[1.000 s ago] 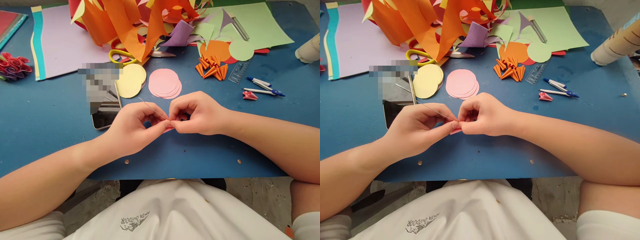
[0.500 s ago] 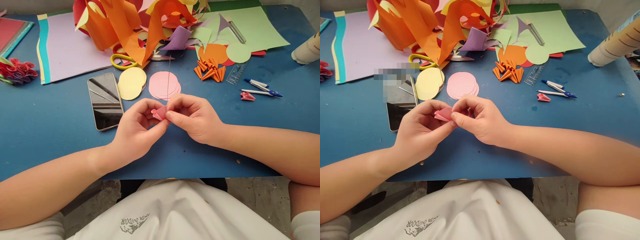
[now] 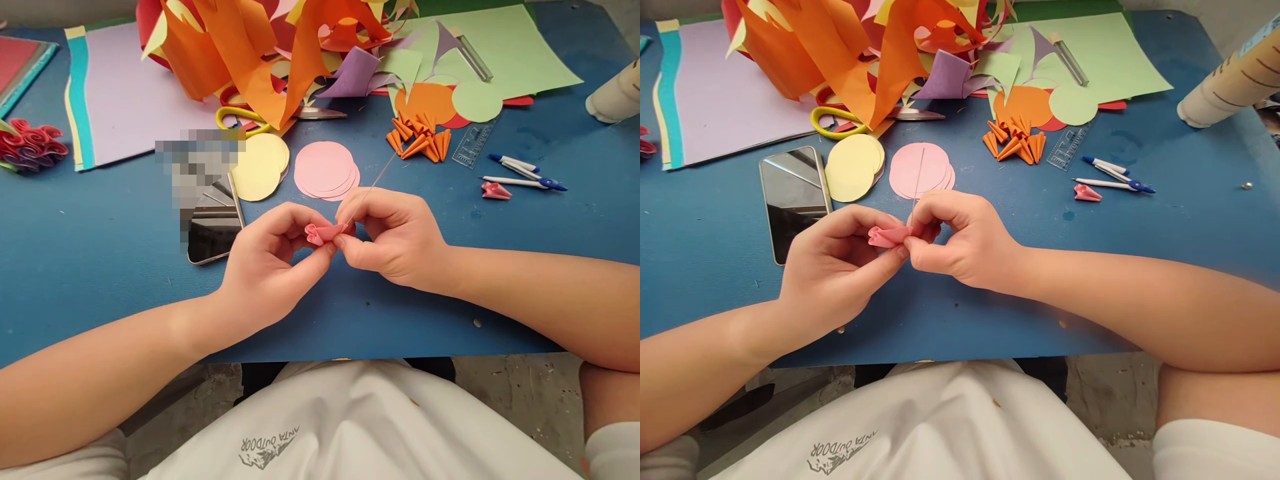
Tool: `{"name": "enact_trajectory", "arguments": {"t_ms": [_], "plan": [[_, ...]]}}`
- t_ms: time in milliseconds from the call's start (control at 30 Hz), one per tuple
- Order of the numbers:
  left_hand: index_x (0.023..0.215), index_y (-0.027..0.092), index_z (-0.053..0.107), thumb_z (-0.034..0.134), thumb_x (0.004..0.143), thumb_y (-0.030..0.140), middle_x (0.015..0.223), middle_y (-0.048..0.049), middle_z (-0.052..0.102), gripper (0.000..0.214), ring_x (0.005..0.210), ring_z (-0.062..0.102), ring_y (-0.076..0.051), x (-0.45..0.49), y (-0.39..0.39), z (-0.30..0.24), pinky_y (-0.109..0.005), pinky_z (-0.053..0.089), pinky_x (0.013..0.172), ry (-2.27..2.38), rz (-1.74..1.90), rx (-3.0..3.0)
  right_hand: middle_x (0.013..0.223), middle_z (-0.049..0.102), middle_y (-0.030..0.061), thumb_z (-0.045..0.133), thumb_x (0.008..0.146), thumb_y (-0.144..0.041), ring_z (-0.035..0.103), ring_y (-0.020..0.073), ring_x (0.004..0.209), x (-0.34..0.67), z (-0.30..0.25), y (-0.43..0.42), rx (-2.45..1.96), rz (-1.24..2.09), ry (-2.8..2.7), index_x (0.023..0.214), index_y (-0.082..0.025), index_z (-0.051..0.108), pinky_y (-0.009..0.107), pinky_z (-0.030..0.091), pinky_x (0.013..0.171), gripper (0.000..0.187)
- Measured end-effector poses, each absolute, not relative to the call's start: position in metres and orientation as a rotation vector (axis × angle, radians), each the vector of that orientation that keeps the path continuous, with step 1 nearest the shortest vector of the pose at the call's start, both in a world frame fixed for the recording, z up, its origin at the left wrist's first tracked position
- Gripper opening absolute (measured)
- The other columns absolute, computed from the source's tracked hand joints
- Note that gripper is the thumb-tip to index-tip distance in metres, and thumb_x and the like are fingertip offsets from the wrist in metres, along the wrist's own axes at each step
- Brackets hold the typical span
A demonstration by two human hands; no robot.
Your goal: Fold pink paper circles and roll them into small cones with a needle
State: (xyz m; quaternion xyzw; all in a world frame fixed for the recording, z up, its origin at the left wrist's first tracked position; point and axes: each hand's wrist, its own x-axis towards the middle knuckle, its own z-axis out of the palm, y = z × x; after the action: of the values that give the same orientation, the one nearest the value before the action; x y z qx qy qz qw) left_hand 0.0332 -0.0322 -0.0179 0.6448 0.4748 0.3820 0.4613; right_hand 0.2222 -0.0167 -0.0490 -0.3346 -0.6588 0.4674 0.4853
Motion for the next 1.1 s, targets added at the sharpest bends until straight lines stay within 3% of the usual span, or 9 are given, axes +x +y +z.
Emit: {"name": "enact_trajectory", "arguments": {"t_ms": [200,500,1100], "plan": [[0.087,0.022,0.068,0.079,0.080,0.020,0.089,-0.0020,0.076,0.013,0.080,0.071,-0.017,0.0319,-0.0321,-0.0170,-0.031,0.061,0.075,1.165,0.937,1.603,0.073,0.065,-0.0002,0.073,0.079,-0.013,0.060,0.0151,0.075,0.2229,-0.0480,-0.0158,-0.780,1.119,-1.595,0.071,-0.021,0.065,0.031,0.052,0.072,0.014],[0.094,0.023,0.059,0.081,0.079,0.020,0.090,-0.0019,0.074,0.026,0.082,0.072,-0.016,0.0313,-0.0281,-0.0204,-0.030,0.063,0.076,1.112,0.948,1.468,0.080,0.069,0.0028,0.071,0.079,-0.009,0.061,0.0165,0.079,0.2235,-0.0454,-0.0154,-0.815,1.107,-1.618,0.079,-0.020,0.072,0.031,0.050,0.068,0.011],[0.087,0.019,0.064,0.075,0.079,0.009,0.084,0.0003,0.072,0.017,0.076,0.070,-0.012,0.0311,-0.0235,-0.0254,-0.023,0.061,0.071,1.056,1.004,1.584,0.073,0.070,0.0017,0.078,0.078,-0.018,0.063,0.0147,0.073,0.2239,-0.0435,-0.0162,-0.945,1.285,-1.499,0.075,-0.017,0.075,0.028,0.051,0.065,0.005]]}}
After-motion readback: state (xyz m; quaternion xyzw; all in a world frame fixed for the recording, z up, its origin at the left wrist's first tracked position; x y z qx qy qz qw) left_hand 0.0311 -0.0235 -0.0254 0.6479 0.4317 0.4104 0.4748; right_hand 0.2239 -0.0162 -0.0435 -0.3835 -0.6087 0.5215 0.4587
